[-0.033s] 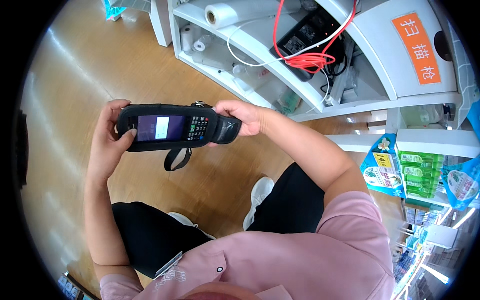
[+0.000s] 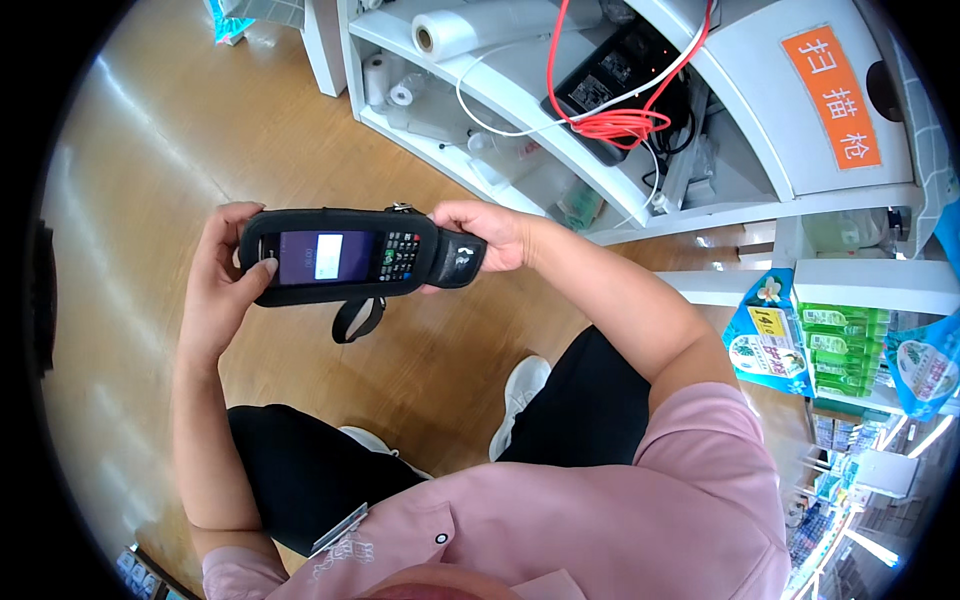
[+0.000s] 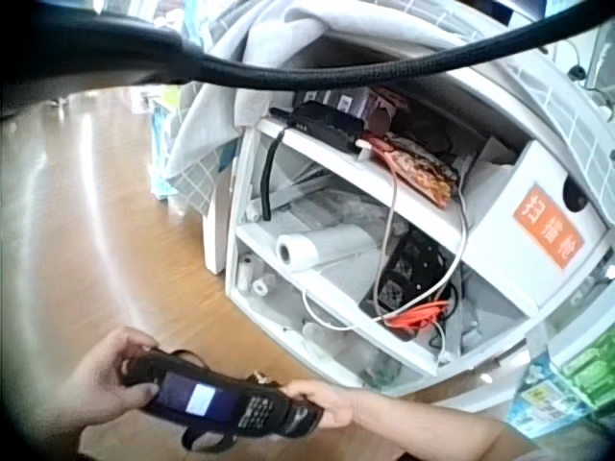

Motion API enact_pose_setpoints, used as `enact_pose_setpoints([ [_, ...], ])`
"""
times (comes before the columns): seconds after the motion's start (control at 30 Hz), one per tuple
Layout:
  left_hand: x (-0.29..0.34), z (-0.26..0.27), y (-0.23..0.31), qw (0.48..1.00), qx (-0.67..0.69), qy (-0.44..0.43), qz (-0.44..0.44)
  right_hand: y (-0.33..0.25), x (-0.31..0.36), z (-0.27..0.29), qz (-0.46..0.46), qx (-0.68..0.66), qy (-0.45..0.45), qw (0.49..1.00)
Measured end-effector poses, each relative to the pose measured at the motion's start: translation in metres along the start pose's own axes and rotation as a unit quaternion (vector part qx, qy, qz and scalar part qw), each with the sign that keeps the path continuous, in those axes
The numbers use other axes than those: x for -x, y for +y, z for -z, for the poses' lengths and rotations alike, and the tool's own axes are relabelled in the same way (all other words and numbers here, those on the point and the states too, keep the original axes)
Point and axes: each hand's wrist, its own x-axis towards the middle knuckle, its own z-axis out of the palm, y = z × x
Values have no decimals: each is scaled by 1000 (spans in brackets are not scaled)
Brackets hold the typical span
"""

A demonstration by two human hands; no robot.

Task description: The person sits on the floor and assembles a handheld Honeywell device. They insert the device into a protective case, secure the back cover, and then remove the back cover to access the battery compartment.

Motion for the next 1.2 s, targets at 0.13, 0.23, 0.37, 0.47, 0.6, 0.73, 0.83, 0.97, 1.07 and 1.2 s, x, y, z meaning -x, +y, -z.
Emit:
enact_pose_setpoints([
  [0.13, 0, -2, 2, 1000, 6, 0, -30, -3, 2, -2, 21, 16, 2, 1000],
  [0.23, 1, 0, 5, 999, 32, 16, 23, 2, 0, -10, 43, 12, -5, 999],
  [0.37, 1, -1, 8, 1000, 18, 18, -1, 17, -2, -12, 22, -15, -33, 999],
  [0.47, 2, 7, 6, 998, 63, -12, 26, 23, 0, -11, -2, -49, -66, 997],
  [0.6, 9, 19, -3, 999, 28, -31, -3, 32, -7, -5, -19, -63, -138, 988],
  [0.73, 18, 12, -4, 997, -30, -8, -72, 43, -9, -5, -47, -91, -226, 969],
  [0.83, 17, 6, 4, 998, 18, 35, -51, 44, -14, -5, -15, 53, -158, 986],
  [0.97, 10, 16, 4, 995, -1, 63, 72, 33, -5, -22, 67, 85, -86, 990],
  [1.07, 8, 20, 0, 990, -110, -25, 81, 32, -5, -16, 69, 96, -58, 991],
  [1.2, 6, 9, 2, 982, -174, -8, -68, 21, -5, 5, 53, 100, -108, 988],
])
